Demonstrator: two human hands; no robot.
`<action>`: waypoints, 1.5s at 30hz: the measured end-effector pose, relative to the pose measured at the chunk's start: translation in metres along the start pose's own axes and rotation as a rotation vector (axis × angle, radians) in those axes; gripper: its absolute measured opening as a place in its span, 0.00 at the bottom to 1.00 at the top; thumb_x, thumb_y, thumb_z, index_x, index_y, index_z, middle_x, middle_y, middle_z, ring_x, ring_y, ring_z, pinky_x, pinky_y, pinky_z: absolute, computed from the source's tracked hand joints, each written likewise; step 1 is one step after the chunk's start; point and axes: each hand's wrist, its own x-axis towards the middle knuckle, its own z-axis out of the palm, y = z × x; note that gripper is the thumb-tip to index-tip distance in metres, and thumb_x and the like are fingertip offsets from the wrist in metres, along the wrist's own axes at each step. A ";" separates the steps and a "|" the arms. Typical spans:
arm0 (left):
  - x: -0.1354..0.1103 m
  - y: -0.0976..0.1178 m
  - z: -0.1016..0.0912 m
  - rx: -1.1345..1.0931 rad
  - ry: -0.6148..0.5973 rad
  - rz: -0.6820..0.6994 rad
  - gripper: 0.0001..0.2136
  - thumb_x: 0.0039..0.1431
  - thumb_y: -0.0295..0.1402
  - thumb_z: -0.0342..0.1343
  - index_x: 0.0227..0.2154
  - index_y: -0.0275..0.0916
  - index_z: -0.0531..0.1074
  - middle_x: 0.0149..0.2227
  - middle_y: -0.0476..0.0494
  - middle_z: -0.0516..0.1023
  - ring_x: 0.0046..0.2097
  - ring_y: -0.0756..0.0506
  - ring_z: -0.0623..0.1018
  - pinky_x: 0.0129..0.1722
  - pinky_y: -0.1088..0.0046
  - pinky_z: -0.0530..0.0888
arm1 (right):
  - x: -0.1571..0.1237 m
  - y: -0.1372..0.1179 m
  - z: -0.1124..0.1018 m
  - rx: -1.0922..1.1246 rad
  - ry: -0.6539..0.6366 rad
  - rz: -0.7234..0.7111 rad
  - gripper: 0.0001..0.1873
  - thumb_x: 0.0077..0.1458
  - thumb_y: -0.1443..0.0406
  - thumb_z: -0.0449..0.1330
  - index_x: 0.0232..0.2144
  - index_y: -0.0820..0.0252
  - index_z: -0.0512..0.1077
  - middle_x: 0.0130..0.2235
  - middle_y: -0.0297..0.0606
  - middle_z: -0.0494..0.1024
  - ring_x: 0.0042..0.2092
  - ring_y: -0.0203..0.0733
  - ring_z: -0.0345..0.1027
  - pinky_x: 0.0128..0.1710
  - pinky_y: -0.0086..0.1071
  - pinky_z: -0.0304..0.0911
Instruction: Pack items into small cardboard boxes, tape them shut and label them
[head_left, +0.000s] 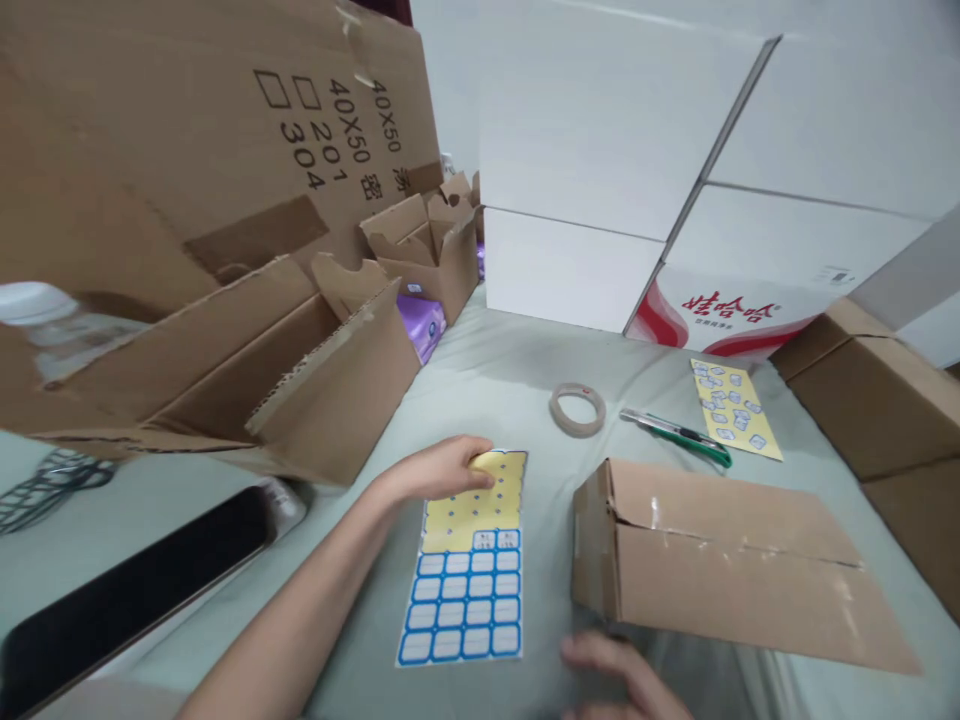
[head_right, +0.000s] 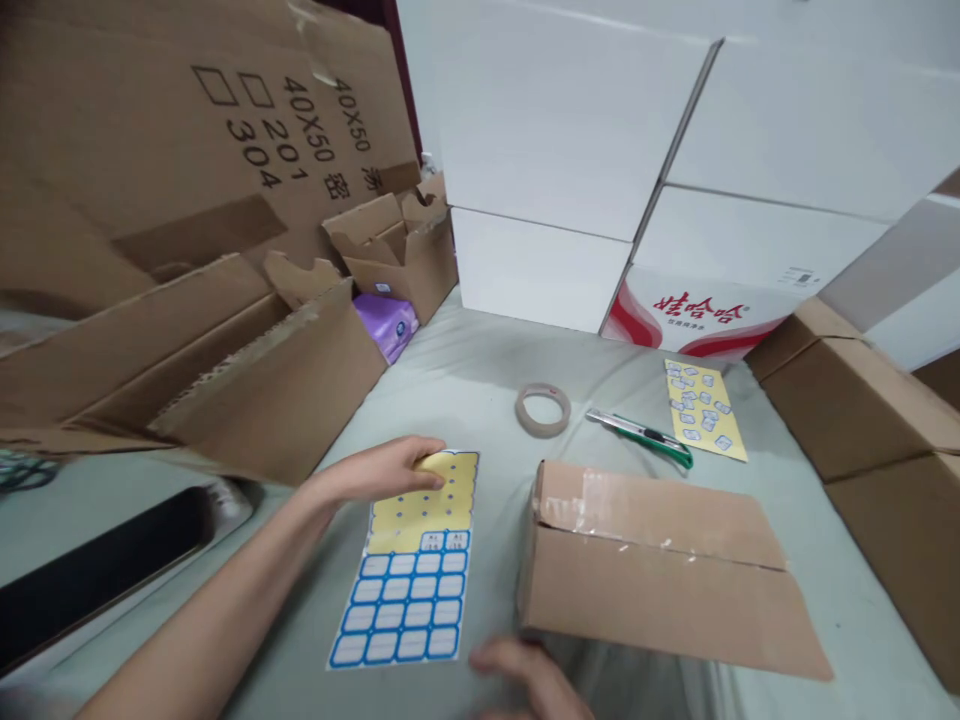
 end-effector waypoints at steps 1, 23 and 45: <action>-0.008 -0.002 0.000 -0.084 -0.070 0.022 0.13 0.49 0.44 0.55 0.30 0.39 0.69 0.33 0.45 0.79 0.36 0.41 0.79 0.33 0.69 0.72 | 0.009 -0.010 0.013 0.040 -0.008 0.037 0.12 0.58 0.65 0.58 0.45 0.49 0.73 0.53 0.37 0.76 0.55 0.44 0.72 0.46 0.27 0.73; -0.103 -0.029 0.109 -1.246 0.178 -0.030 0.25 0.40 0.41 0.73 0.43 0.36 0.79 0.43 0.39 0.83 0.45 0.38 0.81 0.48 0.64 0.76 | 0.080 -0.051 0.078 0.831 0.289 0.765 0.04 0.61 0.63 0.56 0.35 0.57 0.69 0.31 0.34 0.71 0.33 0.36 0.68 0.31 0.27 0.66; -0.101 -0.007 0.123 -1.003 0.307 0.032 0.18 0.48 0.41 0.67 0.39 0.36 0.78 0.41 0.41 0.83 0.45 0.39 0.81 0.47 0.66 0.77 | 0.072 -0.060 0.046 0.390 0.248 0.299 0.07 0.59 0.72 0.60 0.39 0.57 0.75 0.34 0.38 0.78 0.38 0.40 0.69 0.38 0.36 0.67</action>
